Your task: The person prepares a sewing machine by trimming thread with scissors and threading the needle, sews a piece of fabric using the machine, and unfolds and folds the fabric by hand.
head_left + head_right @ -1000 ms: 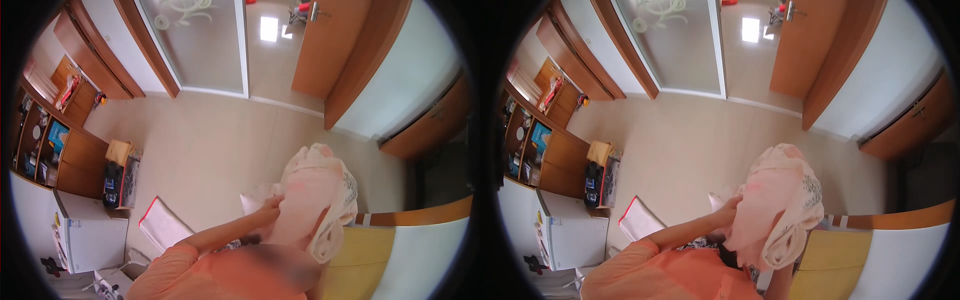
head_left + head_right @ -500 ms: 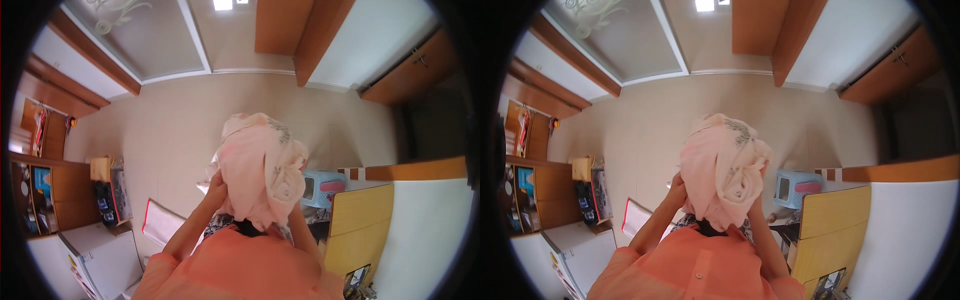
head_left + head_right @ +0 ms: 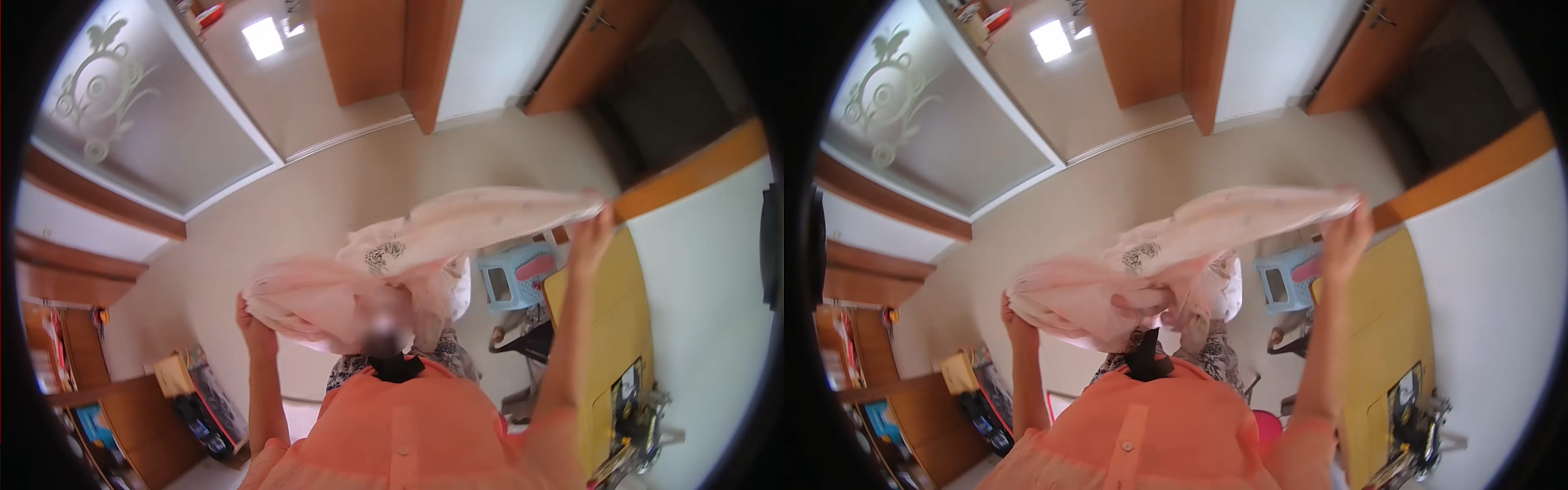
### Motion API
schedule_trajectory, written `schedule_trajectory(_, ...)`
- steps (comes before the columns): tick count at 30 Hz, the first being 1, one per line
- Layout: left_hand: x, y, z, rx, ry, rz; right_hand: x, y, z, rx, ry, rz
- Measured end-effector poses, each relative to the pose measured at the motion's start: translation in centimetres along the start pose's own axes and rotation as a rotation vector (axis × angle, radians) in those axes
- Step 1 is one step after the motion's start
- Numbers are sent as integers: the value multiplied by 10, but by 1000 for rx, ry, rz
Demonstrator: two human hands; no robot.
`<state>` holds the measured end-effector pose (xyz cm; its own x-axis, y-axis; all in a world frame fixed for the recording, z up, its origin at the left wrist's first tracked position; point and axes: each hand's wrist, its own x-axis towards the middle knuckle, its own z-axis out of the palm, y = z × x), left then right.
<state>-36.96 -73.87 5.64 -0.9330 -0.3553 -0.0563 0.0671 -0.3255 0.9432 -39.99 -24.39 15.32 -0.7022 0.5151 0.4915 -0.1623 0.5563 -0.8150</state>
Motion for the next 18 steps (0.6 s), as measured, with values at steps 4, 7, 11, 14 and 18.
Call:
schedule_trajectory(4, 70, 16, -77, 108, -61, 37, 94, -36, -7, -38, 141, -89)
schedule_trajectory(7, 101, 19, -110, 274, -129, 54, 154, -75, -5, -71, 162, -55)
schedule_trajectory(11, 131, 11, -130, 375, -67, 92, 173, -145, -1, -661, 94, -251)
schedule_trajectory(14, 142, 11, -144, 365, -62, 83, 175, -173, 9, -751, 50, -237)
schedule_trajectory(18, 142, -3, -167, 422, -69, 78, 156, -201, 15, -771, -14, -253)
